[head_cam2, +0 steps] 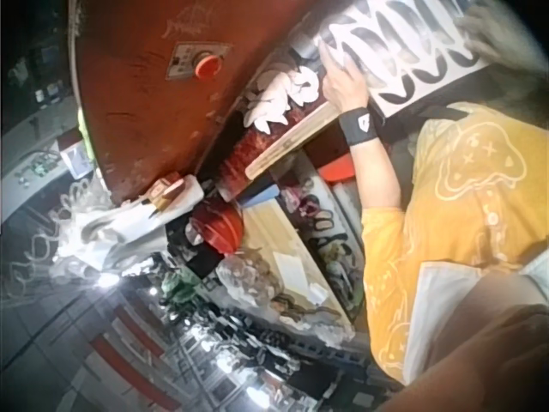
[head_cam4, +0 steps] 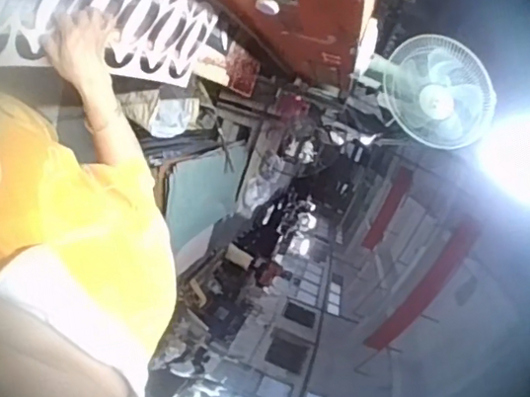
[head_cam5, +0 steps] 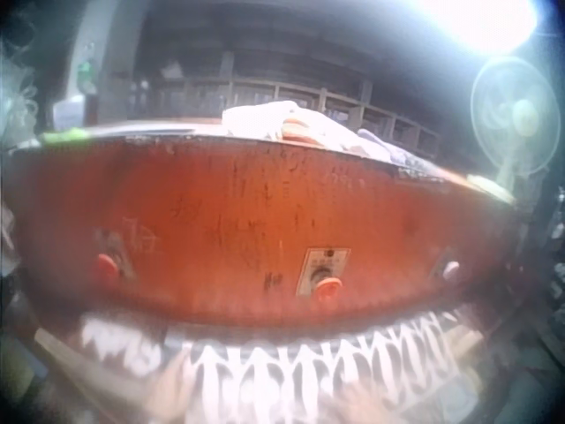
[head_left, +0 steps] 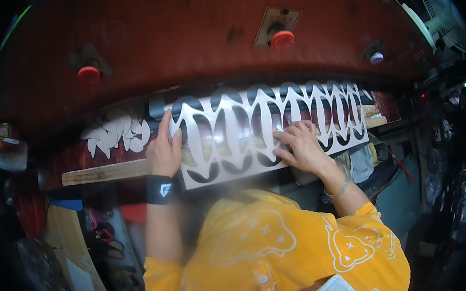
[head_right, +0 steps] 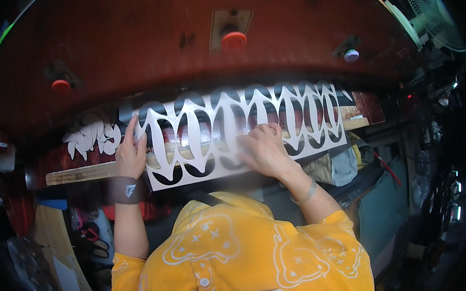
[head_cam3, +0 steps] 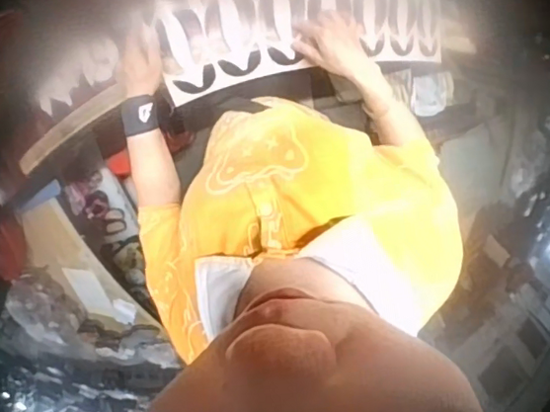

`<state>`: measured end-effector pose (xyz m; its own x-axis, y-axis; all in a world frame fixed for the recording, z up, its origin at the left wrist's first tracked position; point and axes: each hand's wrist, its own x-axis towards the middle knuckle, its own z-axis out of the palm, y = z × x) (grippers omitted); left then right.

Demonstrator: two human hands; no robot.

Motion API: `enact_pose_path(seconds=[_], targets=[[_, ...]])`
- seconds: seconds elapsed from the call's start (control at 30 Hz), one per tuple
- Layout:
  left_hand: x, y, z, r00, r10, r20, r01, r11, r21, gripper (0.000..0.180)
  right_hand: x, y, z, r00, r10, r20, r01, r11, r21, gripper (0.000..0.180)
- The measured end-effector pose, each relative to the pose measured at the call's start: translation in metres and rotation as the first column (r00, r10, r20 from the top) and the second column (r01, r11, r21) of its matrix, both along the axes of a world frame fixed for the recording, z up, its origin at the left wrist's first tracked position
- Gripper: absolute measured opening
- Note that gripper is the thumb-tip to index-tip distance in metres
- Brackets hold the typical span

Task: The person places a white sheet with pre-cut shapes onto a red machine, rubs the surface with a gray tool, and then peels away the excess material to reveal the cut shapes. The person repeats this process for multiple sections of the sheet.

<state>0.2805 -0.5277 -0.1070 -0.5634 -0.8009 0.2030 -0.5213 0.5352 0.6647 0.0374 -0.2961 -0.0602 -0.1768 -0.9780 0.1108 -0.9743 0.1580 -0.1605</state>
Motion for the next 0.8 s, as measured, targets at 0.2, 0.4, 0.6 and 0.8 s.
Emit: enact_pose_path(seconds=[0.2, 0.4, 0.6, 0.8], targets=[[-0.004, 0.002, 0.004, 0.993, 0.029, 0.116, -0.029, 1.0, -0.002, 0.059, 0.005, 0.001, 0.006, 0.999, -0.016, 0.048, 0.014, 0.999, 0.044, 0.038], [-0.005, 0.002, 0.016, 0.989, -0.006, 0.148, -0.009, 0.995, 0.099, 0.062, -0.063, -0.052, 0.079, 0.673, -0.345, 0.654, 0.03, 0.896, 0.442, 0.03], [-0.009, -0.001, 0.026, 0.994, -0.019, 0.103, 0.004, 0.99, 0.142, 0.06, -0.067, -0.193, 0.041, 0.907, -0.08, 0.414, 0.142, 0.982, -0.122, 0.06], [-0.008, -0.004, 0.029, 0.992, -0.016, 0.125, -0.021, 0.957, 0.29, 0.058, -0.028, -0.274, 0.01, 0.927, -0.146, 0.345, 0.194, 0.975, -0.11, 0.072]])
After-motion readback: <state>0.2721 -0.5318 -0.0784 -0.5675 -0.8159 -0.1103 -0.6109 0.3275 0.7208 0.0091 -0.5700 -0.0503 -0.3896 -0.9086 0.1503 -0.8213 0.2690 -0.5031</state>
